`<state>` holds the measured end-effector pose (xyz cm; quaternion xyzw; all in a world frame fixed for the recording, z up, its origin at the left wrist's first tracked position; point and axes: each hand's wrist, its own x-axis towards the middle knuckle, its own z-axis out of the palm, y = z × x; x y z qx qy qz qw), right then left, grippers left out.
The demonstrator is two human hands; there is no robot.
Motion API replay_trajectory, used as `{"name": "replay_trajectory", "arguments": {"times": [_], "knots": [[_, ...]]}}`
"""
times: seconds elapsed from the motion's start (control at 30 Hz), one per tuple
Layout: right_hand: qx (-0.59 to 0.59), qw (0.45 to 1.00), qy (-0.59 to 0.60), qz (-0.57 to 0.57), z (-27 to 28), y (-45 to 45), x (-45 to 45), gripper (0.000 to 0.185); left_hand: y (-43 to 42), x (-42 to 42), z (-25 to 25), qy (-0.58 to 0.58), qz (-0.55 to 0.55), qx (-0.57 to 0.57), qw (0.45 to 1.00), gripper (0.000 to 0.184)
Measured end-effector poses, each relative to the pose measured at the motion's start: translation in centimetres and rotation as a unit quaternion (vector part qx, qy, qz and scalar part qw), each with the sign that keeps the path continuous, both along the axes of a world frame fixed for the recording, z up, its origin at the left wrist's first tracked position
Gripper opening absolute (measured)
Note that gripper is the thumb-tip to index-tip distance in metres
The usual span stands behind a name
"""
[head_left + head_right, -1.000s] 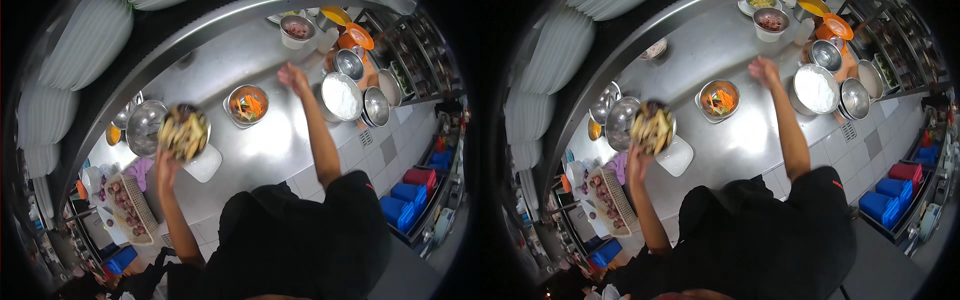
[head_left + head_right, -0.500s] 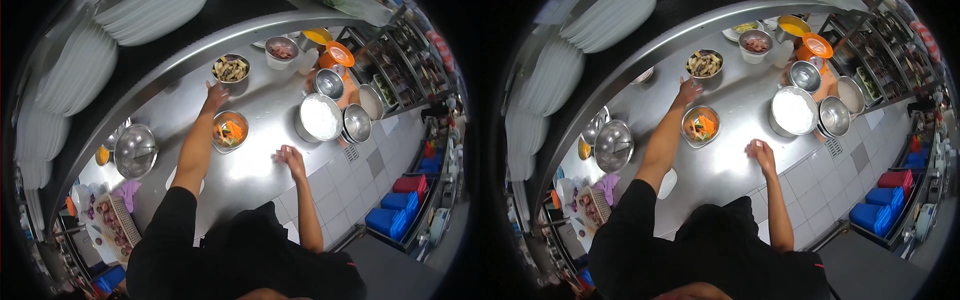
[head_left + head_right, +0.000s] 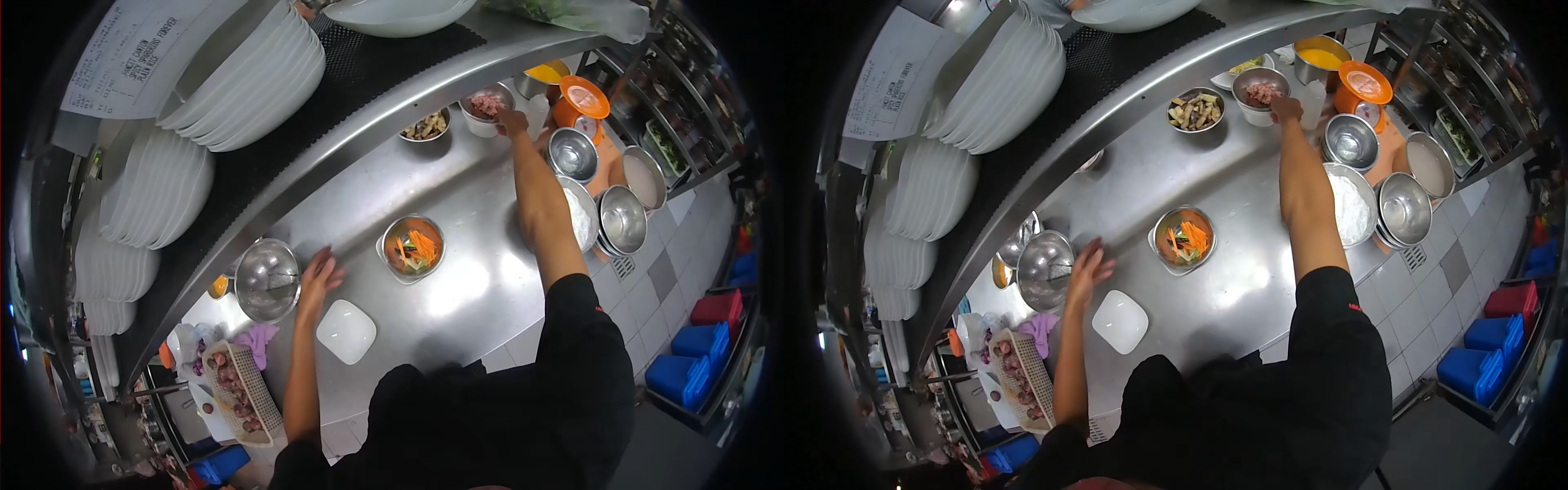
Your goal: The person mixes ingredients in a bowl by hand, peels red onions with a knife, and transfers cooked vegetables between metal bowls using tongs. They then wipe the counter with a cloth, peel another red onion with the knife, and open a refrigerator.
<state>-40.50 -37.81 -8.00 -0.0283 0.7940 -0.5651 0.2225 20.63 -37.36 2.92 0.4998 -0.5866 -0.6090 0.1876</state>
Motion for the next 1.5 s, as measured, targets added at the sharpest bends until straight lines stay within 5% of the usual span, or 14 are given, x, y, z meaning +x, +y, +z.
{"name": "replay_trajectory", "arguments": {"times": [0.17, 0.3, 0.47, 0.87, 0.93, 1.17, 1.37, 1.4, 1.47, 1.5], "knots": [[-0.041, 0.998, 0.042, 0.013, 0.0, 1.2, -1.0, 0.039, 2.9, 8.6, 0.5, -0.002, 0.097, 0.024, 0.995, 0.052], [-0.110, 0.990, -0.051, 0.069, -0.4, 1.3, -1.2, 0.031, 4.2, 9.4, 1.0, 0.011, 0.137, 0.048, 0.989, 0.051], [-0.105, 0.986, -0.124, -0.033, 0.0, 0.6, -1.2, 0.029, 3.8, 6.2, 1.8, 0.053, 0.088, 0.044, 0.994, 0.047], [-0.011, 0.994, -0.053, 0.099, 1.5, 2.3, 0.4, 0.026, 1.6, -5.9, 3.7, 0.068, -0.080, 0.020, 0.994, 0.048], [-0.075, 0.980, -0.100, 0.154, 2.9, 2.6, 0.6, 0.025, 1.5, -7.8, 4.1, 0.062, -0.102, 0.015, 0.993, 0.048], [-0.257, 0.956, -0.113, 0.084, 7.6, 2.9, 0.0, 0.026, 2.1, -10.6, 3.1, 0.070, -0.149, 0.036, 0.986, 0.045], [-0.335, 0.928, -0.166, -0.001, 3.6, -0.4, -1.7, 0.050, 3.2, -7.4, 4.1, 0.089, -0.101, 0.042, 0.990, 0.044], [-0.246, 0.918, 0.300, 0.088, -0.1, -0.6, -3.1, 0.055, 3.6, -6.1, 4.4, 0.093, -0.091, 0.038, 0.991, 0.044], [-0.156, 0.679, 0.701, 0.155, -3.1, -1.0, -5.0, 0.061, 4.1, -3.0, 4.8, 0.083, -0.045, 0.030, 0.995, 0.044], [-0.206, 0.665, 0.699, 0.164, -3.9, -0.8, -5.1, 0.063, 4.2, -1.3, 4.9, 0.089, -0.021, 0.027, 0.995, 0.044]]}}
